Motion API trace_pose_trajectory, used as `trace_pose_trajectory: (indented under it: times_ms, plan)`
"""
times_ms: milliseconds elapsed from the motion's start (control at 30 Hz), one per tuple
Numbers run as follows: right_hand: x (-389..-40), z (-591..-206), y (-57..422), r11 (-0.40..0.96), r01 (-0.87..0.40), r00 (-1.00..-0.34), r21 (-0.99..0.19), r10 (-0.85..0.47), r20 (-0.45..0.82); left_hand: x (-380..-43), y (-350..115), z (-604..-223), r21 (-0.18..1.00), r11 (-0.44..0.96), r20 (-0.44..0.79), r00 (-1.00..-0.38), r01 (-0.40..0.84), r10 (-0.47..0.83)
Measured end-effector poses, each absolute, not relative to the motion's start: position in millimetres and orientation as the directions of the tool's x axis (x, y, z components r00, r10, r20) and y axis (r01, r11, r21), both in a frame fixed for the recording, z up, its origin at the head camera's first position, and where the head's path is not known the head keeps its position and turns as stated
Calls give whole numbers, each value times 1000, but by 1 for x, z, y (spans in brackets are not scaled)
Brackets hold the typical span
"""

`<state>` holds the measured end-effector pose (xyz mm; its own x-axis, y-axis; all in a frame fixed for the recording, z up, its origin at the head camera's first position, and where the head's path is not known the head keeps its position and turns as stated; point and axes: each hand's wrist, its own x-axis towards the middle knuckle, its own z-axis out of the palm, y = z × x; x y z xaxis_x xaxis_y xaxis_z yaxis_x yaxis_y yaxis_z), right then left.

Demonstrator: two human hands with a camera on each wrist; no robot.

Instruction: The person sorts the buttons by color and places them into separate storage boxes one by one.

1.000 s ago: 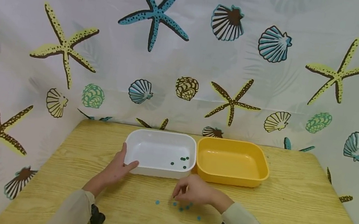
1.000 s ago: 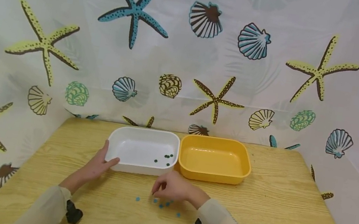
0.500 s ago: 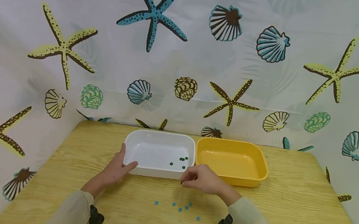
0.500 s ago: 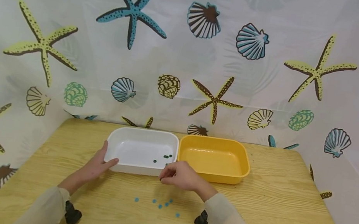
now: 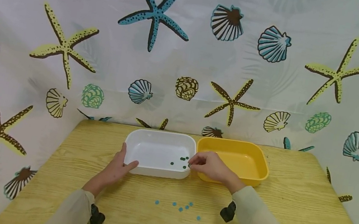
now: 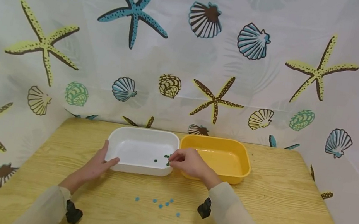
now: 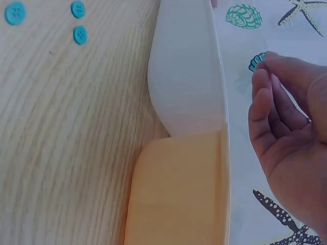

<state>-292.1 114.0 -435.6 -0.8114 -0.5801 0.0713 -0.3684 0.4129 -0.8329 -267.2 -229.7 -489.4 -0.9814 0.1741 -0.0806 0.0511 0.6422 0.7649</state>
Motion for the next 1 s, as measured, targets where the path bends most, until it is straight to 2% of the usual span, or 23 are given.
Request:
trace_pose_trajectory:
  times_ms: [233,733,1000]
  plan:
    - [-302,-437,111,408,-295,-846,-864,-531,38,-267,-230,-490,763,643,-77,-981,56,176]
    - [-324,-436,96,420,-303,-841,-855,-540,33,-270,-232,-493,775,629,-62,-982,65,178]
    - [-331,-434,87,448,-254,-856,-857,-517,-17,-269,-232,-494,783,617,-58,-981,70,185]
